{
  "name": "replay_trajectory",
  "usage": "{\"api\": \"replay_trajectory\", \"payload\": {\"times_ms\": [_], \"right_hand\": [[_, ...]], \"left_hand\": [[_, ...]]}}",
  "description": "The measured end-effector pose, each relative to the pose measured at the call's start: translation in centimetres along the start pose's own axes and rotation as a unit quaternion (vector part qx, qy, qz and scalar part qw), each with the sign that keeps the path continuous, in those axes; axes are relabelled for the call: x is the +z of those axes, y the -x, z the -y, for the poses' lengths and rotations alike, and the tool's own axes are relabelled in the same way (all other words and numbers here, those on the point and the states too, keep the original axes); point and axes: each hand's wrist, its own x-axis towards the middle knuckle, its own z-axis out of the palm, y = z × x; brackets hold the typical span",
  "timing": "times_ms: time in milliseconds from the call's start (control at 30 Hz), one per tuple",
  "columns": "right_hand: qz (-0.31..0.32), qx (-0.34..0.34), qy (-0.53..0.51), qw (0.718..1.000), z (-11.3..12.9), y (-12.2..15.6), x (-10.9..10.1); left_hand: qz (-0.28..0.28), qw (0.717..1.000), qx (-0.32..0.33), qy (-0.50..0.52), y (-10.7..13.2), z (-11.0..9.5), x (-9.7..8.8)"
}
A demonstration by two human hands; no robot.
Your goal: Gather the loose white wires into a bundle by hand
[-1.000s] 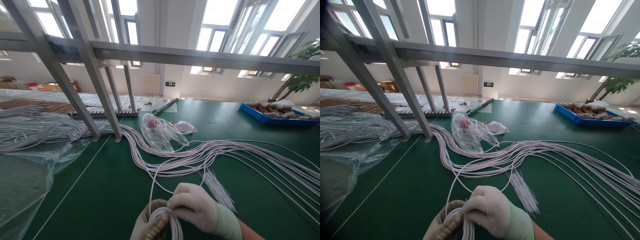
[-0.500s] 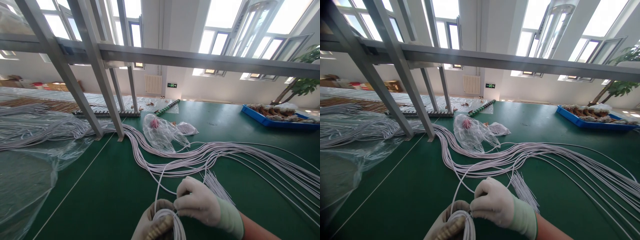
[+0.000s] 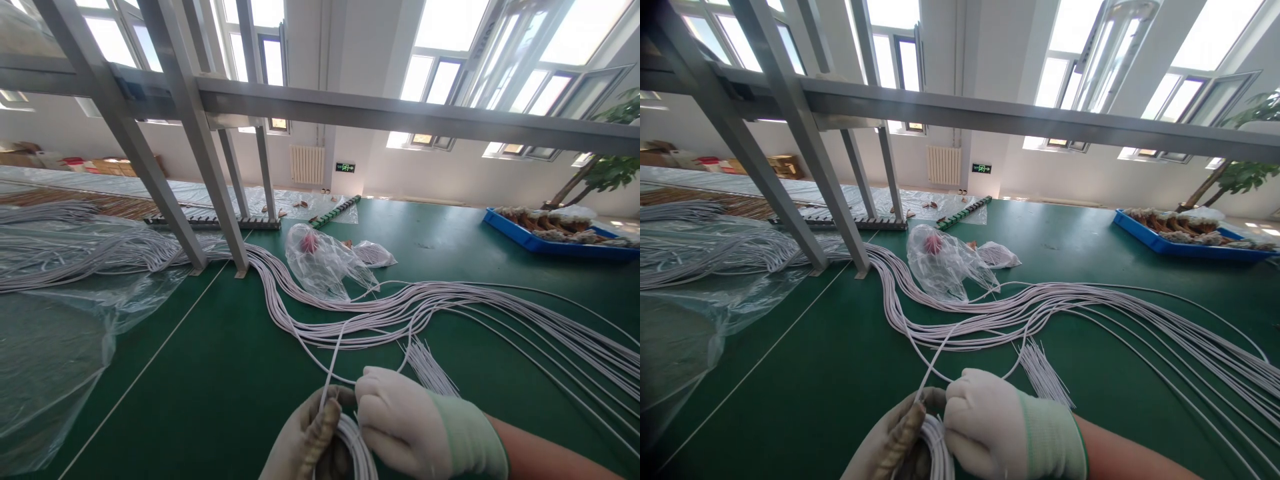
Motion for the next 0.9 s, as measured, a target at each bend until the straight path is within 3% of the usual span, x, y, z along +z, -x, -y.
{"api": "replay_trajectory", "payload": {"times_ms": [133,267,333,433,467,500,567,600,667,733,800,900], "right_hand": [[-0.036,0.098,-0.116,0.988,0.6,0.0,0.9],[-0.011,0.293,-0.264,0.919,0.2,-0.7,1.6],[0.004,0.356,-0.314,0.88,-0.3,-1.2,2.2],[0.038,0.399,-0.377,0.835,-0.9,-1.7,3.0],[0.045,0.408,-0.397,0.821,-1.1,-1.8,3.1],[0.047,0.414,-0.414,0.809,-1.1,-1.8,3.0],[0.026,0.418,-0.431,0.799,-1.2,-1.6,2.4],[0.0,0.418,-0.43,0.801,-1.1,-1.5,2.0],[-0.07,0.397,-0.391,0.827,-0.9,-1.0,1.1],[-0.11,0.338,-0.323,0.877,-0.7,-0.5,0.6],[-0.098,0.249,-0.263,0.927,-0.4,-0.1,0.8],[-0.064,0.141,-0.198,0.968,-0.1,0.0,1.9]], "left_hand": [[-0.085,0.982,0.092,-0.144,0.6,0.1,0.0],[-0.182,0.922,0.155,-0.303,0.5,0.5,0.5],[-0.151,0.871,0.182,-0.431,-0.1,0.7,0.7],[-0.061,0.77,0.205,-0.601,-0.8,0.9,0.7],[-0.065,0.768,0.203,-0.604,-0.8,0.9,0.7],[-0.091,0.79,0.199,-0.573,-0.7,0.9,0.7],[-0.17,0.86,0.174,-0.448,-0.1,0.8,0.6],[-0.201,0.892,0.156,-0.374,0.3,0.8,0.6],[-0.224,0.924,0.151,-0.27,0.8,0.6,0.2],[-0.215,0.927,0.189,-0.241,0.9,0.4,-0.7],[-0.194,0.915,0.225,-0.273,0.5,0.5,-1.9],[-0.149,0.909,0.215,-0.324,-0.3,1.0,-3.3]]}}
